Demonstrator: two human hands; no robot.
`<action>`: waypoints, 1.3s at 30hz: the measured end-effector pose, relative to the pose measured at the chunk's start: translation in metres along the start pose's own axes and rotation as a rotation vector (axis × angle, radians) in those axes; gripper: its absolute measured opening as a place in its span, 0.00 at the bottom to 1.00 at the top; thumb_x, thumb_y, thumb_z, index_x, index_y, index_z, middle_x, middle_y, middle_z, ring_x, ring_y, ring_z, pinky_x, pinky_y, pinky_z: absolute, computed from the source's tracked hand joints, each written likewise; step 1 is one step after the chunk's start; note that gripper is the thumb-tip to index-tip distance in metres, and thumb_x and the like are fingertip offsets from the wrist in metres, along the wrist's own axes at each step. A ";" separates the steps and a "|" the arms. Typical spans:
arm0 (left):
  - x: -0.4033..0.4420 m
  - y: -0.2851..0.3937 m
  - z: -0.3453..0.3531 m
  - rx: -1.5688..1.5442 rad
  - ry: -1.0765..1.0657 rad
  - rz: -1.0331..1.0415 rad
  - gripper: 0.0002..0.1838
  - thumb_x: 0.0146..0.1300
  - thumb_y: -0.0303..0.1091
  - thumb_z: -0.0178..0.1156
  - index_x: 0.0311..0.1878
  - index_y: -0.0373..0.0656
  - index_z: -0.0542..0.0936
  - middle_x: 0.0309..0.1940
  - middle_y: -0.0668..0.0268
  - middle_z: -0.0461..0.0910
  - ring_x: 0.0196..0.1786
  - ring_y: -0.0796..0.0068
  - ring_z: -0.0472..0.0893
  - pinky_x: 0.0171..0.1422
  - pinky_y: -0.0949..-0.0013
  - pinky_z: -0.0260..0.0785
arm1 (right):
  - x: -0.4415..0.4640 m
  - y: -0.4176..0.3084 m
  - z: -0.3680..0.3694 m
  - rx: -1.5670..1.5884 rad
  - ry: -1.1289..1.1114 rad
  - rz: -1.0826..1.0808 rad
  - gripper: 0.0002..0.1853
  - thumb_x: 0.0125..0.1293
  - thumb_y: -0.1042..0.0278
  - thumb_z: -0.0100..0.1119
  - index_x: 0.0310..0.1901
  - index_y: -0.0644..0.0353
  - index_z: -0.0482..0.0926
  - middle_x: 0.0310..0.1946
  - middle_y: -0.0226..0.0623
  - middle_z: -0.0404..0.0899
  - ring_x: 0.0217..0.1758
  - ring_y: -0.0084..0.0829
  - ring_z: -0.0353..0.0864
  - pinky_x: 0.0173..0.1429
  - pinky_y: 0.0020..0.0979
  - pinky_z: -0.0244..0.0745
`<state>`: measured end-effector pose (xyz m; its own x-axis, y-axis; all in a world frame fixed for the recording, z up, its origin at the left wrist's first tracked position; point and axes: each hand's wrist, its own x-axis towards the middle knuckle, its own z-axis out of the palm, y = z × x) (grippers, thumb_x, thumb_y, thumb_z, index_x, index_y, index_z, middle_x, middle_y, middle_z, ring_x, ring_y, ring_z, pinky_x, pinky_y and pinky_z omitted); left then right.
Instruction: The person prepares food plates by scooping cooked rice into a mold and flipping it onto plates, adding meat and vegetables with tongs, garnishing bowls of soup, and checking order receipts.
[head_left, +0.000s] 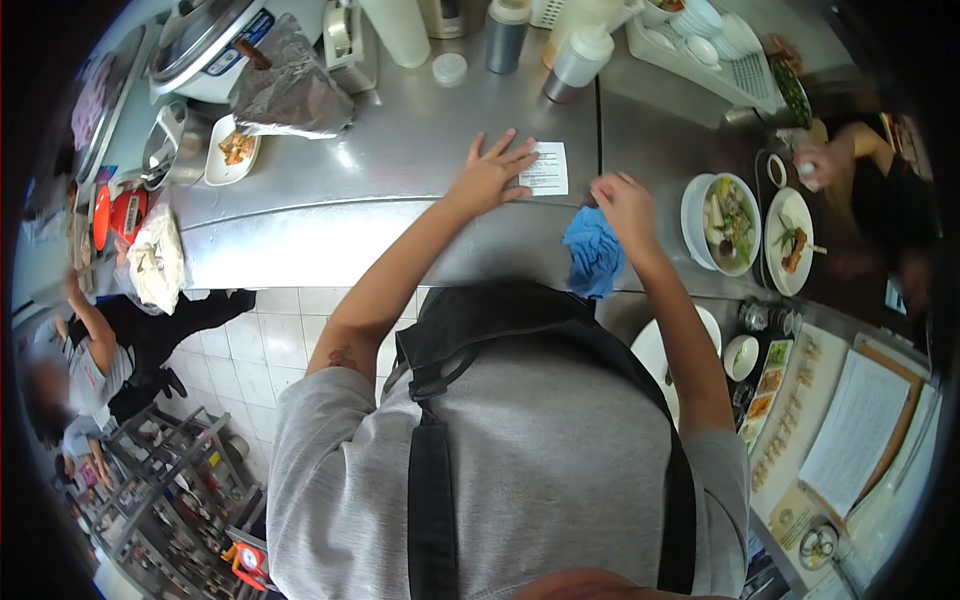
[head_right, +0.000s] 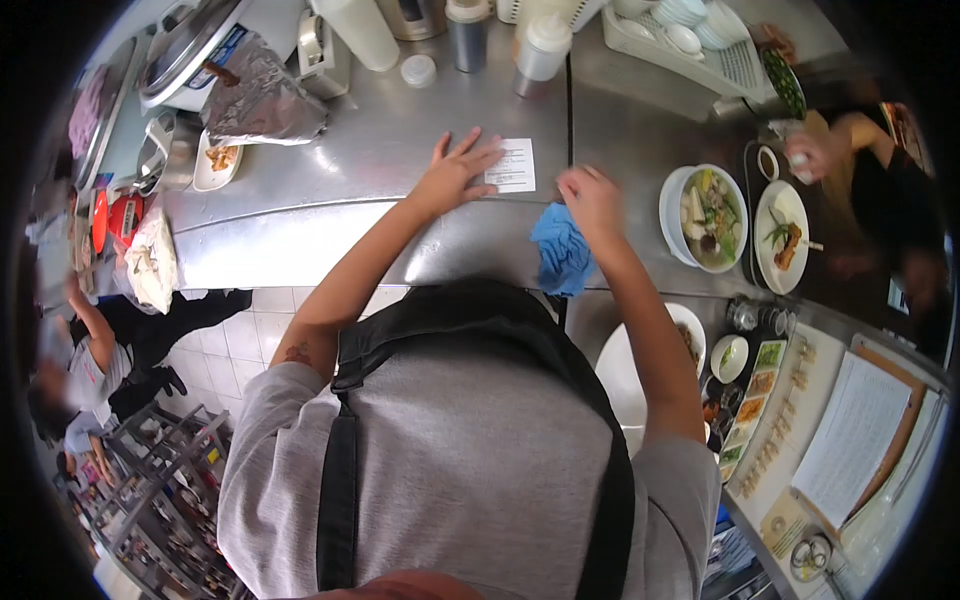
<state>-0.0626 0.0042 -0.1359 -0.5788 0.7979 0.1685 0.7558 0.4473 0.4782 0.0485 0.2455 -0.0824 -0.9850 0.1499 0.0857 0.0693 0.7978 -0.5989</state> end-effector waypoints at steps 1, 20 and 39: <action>-0.004 0.007 -0.005 -0.023 0.022 -0.025 0.33 0.60 0.50 0.60 0.68 0.51 0.67 0.72 0.71 0.60 0.76 0.60 0.52 0.74 0.40 0.36 | -0.018 -0.004 -0.013 -0.073 0.001 -0.025 0.08 0.53 0.65 0.65 0.34 0.57 0.80 0.33 0.38 0.78 0.40 0.43 0.78 0.49 0.41 0.72; -0.206 0.107 -0.229 0.185 1.178 -0.675 0.23 0.58 0.11 0.57 0.58 0.36 0.76 0.58 0.52 0.74 0.48 0.69 0.82 0.47 0.75 0.76 | -0.005 -0.273 0.326 0.527 -0.479 -0.777 0.11 0.52 0.73 0.56 0.40 0.59 0.78 0.41 0.46 0.76 0.39 0.42 0.77 0.42 0.38 0.74; 0.336 -0.134 -0.293 -0.757 0.907 0.092 0.24 0.55 0.22 0.63 0.57 0.45 0.79 0.46 0.55 0.83 0.51 0.75 0.80 0.48 0.83 0.72 | 0.078 -0.081 -0.020 0.177 -0.280 -0.298 0.21 0.56 0.54 0.67 0.50 0.50 0.80 0.54 0.40 0.75 0.61 0.42 0.70 0.68 0.43 0.60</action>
<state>-0.4479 0.0940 0.1088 -0.7675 0.1002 0.6332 0.6093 -0.1930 0.7691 -0.0306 0.2043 -0.0113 -0.9644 -0.2550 0.0704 -0.2280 0.6663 -0.7099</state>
